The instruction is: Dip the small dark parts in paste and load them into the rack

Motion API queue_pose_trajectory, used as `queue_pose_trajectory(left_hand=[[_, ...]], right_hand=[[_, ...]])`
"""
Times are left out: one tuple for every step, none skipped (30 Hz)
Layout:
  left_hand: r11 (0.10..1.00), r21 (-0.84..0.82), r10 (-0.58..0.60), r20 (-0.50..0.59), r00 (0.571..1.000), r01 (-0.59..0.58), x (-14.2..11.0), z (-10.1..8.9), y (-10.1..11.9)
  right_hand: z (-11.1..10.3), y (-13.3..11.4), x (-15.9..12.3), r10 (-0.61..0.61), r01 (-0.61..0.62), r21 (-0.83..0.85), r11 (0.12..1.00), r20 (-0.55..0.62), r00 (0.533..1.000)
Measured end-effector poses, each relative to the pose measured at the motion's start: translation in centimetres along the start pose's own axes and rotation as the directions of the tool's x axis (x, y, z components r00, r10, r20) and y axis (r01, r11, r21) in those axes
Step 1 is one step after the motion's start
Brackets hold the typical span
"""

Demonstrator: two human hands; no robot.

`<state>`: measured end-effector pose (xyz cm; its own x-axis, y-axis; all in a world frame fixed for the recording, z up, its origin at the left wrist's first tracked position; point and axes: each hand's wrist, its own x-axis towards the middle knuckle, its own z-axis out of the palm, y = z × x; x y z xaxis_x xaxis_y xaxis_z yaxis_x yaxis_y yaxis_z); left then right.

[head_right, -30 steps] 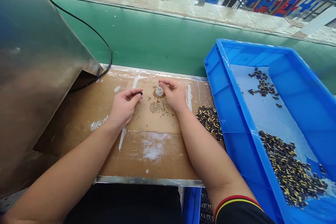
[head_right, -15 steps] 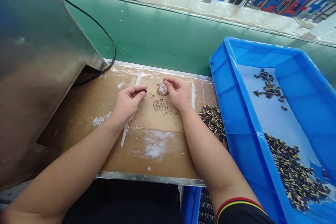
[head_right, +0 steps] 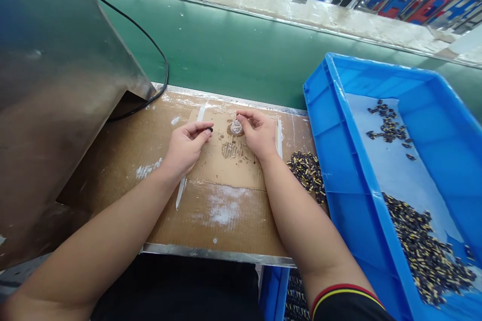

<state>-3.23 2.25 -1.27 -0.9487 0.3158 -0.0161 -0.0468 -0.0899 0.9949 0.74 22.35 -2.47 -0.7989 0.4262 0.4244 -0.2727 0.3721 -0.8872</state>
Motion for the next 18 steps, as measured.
queue_pose_trajectory(left_hand=[[1.0,0.0,0.001,0.001,1.0,-0.001,-0.02,0.0,0.03],[1.0,0.001,0.002,0.001,1.0,-0.002,-0.03,0.01,0.07],[1.0,0.002,0.002,0.0,1.0,-0.002,-0.05,0.01,0.11],[1.0,0.003,0.002,-0.001,1.0,-0.002,-0.06,0.0,0.14],[1.0,0.003,0.001,-0.001,1.0,-0.001,-0.07,0.0,0.16],[1.0,0.004,-0.001,0.0,1.0,0.001,-0.07,-0.02,0.16],[1.0,0.004,-0.003,0.0,1.0,0.003,-0.08,-0.04,0.14],[1.0,0.005,-0.003,0.002,1.0,0.003,-0.08,-0.06,0.11],[1.0,0.006,-0.002,0.003,1.0,0.002,-0.08,-0.08,0.06],[1.0,0.007,0.0,0.003,1.0,0.0,-0.08,-0.1,0.0],[1.0,0.009,0.002,0.003,1.0,-0.002,-0.08,-0.11,-0.04],[1.0,0.01,0.004,0.002,1.0,-0.004,-0.07,-0.12,-0.08],[1.0,0.012,0.005,0.002,1.0,-0.005,-0.06,-0.13,-0.1],[1.0,0.014,0.004,0.002,1.0,-0.004,-0.05,-0.13,-0.11],[1.0,0.015,0.004,0.001,1.0,-0.004,-0.05,-0.13,-0.09],[1.0,0.013,0.003,0.002,1.0,-0.003,-0.05,-0.13,-0.07],[1.0,0.009,0.0,0.003,1.0,0.0,-0.06,-0.12,-0.04],[1.0,0.003,-0.003,0.004,1.0,0.003,-0.07,-0.12,0.0]], right_hand=[[0.0,-0.01,-0.01,-0.006,0.006,-0.003,1.0,0.002,1.0],[-0.01,-0.02,-0.03,-0.011,0.011,-0.004,1.0,0.003,1.0],[-0.04,-0.02,-0.05,-0.014,0.014,-0.003,1.0,0.003,1.0],[-0.06,-0.04,-0.06,-0.016,0.017,-0.004,1.0,0.004,1.0],[-0.1,-0.05,-0.07,-0.018,0.018,-0.005,1.0,0.002,1.0],[-0.13,-0.06,-0.07,-0.019,0.019,-0.008,1.0,0.0,1.0],[-0.17,-0.08,-0.06,-0.02,0.02,-0.011,1.0,-0.002,1.0],[-0.2,-0.09,-0.05,-0.022,0.022,-0.013,1.0,-0.004,1.0],[-0.22,-0.11,-0.03,-0.025,0.025,-0.011,1.0,-0.009,1.0],[-0.24,-0.13,-0.01,-0.029,0.029,-0.008,1.0,-0.014,0.999],[-0.25,-0.15,0.0,-0.032,0.032,-0.008,0.999,-0.02,0.999],[-0.26,-0.17,0.0,-0.033,0.033,-0.012,0.999,-0.024,0.999],[-0.26,-0.19,-0.01,-0.033,0.032,-0.018,0.999,-0.025,0.999],[-0.25,-0.2,-0.02,-0.031,0.03,-0.024,0.999,-0.023,0.999],[-0.23,-0.22,-0.04,-0.029,0.029,-0.028,0.999,-0.017,0.999],[-0.21,-0.22,-0.07,-0.031,0.031,-0.025,0.999,-0.01,0.999],[-0.19,-0.23,-0.08,-0.037,0.037,-0.015,0.999,-0.004,0.999],[-0.17,-0.23,-0.1,-0.046,0.046,-0.001,0.999,0.002,0.999]])
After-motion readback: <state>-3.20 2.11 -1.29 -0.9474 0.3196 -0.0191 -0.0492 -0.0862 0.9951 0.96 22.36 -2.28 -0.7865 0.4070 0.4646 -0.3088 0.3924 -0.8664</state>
